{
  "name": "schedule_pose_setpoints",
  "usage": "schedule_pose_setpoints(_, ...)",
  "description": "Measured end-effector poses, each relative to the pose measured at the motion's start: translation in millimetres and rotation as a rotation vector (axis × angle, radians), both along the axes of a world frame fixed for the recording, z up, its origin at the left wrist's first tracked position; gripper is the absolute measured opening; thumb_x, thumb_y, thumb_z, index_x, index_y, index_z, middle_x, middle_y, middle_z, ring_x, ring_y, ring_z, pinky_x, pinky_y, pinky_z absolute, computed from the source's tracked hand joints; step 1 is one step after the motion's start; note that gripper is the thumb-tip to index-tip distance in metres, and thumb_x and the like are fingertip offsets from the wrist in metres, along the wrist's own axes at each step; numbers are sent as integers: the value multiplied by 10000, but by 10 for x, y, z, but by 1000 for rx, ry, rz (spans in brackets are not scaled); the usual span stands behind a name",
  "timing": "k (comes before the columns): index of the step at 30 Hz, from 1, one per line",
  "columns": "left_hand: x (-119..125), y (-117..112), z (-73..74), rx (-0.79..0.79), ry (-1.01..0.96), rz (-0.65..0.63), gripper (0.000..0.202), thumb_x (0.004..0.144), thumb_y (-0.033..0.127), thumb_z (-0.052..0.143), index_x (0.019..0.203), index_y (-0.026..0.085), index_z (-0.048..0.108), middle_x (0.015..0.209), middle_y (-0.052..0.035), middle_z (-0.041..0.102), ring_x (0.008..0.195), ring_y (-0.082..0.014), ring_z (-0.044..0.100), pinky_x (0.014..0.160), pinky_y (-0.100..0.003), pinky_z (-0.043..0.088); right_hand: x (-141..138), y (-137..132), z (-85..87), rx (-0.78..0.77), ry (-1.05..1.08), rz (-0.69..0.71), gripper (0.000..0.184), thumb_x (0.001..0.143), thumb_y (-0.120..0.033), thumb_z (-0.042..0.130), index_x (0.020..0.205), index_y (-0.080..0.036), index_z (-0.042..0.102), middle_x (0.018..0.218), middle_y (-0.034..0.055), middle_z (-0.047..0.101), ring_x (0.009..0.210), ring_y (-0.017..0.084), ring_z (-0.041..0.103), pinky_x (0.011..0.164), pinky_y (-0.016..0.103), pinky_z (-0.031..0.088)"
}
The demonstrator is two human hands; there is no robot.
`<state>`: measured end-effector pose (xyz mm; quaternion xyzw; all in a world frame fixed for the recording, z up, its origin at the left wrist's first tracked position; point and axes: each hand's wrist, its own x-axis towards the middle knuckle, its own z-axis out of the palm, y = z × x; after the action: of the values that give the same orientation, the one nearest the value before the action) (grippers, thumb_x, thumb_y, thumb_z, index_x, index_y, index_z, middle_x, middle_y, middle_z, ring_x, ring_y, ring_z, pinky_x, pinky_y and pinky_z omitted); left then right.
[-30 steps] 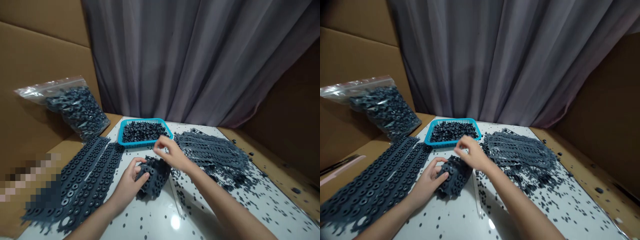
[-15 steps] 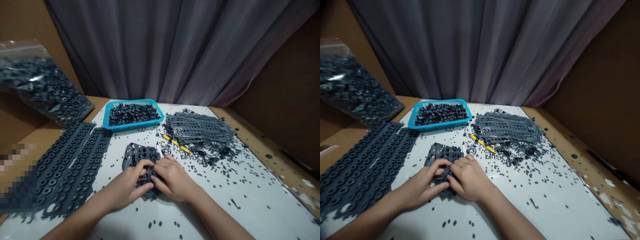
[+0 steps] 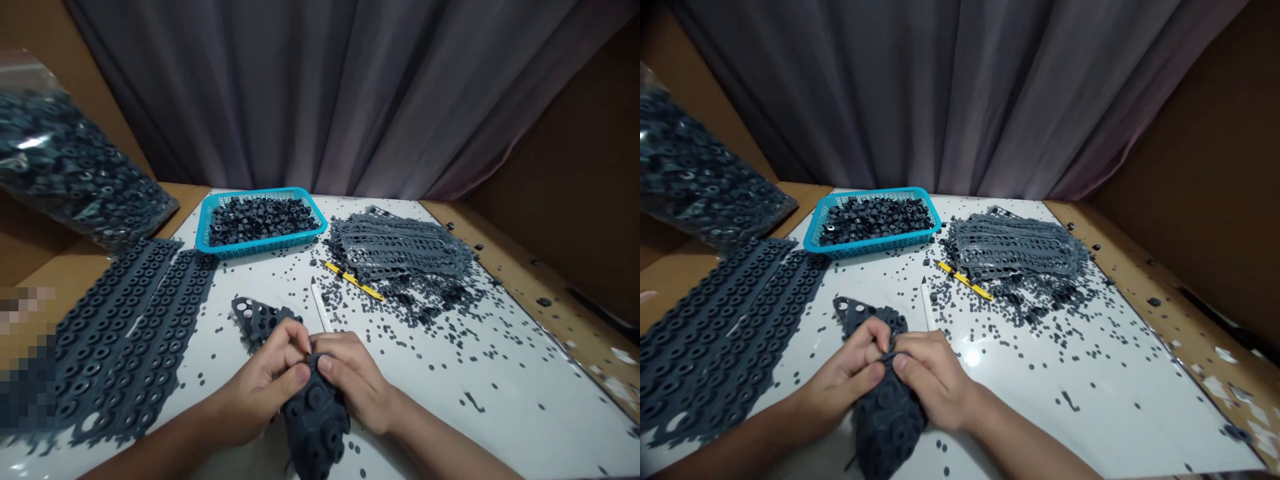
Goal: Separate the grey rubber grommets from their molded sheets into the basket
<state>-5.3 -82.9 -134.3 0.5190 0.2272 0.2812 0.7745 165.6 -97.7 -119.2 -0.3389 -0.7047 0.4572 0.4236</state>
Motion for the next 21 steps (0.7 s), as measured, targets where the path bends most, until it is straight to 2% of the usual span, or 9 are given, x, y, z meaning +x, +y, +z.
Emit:
schedule_pose_setpoints(2,11,-1,-7,-95,-99,1,211,866,395,495,941,246,365,617,69,378,508,-71,324,494,-167,276,-46,-38,-34,-224,123,-63,336,876,-359,384,589,-187,350,580,-21,327,555,116,329,533,251,271)
schedule_pose_setpoints(4,4,14,-11,-142,-139,9,201,867,364,504,942,251,356,636,63,385,505,-66,326,485,-162,271,-97,-68,-87,-429,239,-183,313,821,-410,467,610,-181,439,601,-13,367,583,123,341,544,248,285)
schedule_pose_setpoints(6,-6,35,-3,-171,-159,-6,194,874,340,501,945,252,345,656,61,385,507,-59,324,483,-152,267,-144,-84,-140,-577,359,-290,300,752,-455,547,647,-176,514,617,-8,397,599,128,351,550,246,296)
schedule_pose_setpoints(8,-7,54,21,-188,-177,-35,202,874,338,503,937,251,331,671,60,379,523,-57,331,497,-149,275,-175,-86,-174,-662,463,-322,329,696,-488,599,628,-172,538,603,-10,395,591,126,344,544,242,289)
schedule_pose_setpoints(11,5,71,66,-212,-201,-55,243,858,364,525,906,246,318,685,56,368,562,-67,354,536,-165,302,-185,-77,-178,-708,556,-282,367,654,-492,648,555,-165,513,569,-18,366,574,115,328,530,234,264)
schedule_pose_setpoints(15,-5,75,108,-252,-217,-56,261,836,360,559,857,237,330,659,60,323,552,-69,322,532,-174,289,-177,-84,-141,-748,642,-231,363,637,-470,677,562,-165,494,538,-37,332,532,95,301,501,228,226)
schedule_pose_setpoints(18,-44,64,146,-280,-212,-57,280,808,356,598,822,230,348,628,64,284,526,-68,269,502,-172,258,-181,-75,-108,-751,668,-130,350,671,-425,657,551,-167,453,513,-49,301,491,80,257,472,230,188)
schedule_pose_setpoints(21,-84,50,198,-303,-154,-42,356,740,410,656,770,221,356,641,51,296,545,-83,297,512,-195,283,-150,-18,-70,-686,795,-20,349,753,-372,554,524,-181,373,486,-55,277,452,77,233,457,233,199)
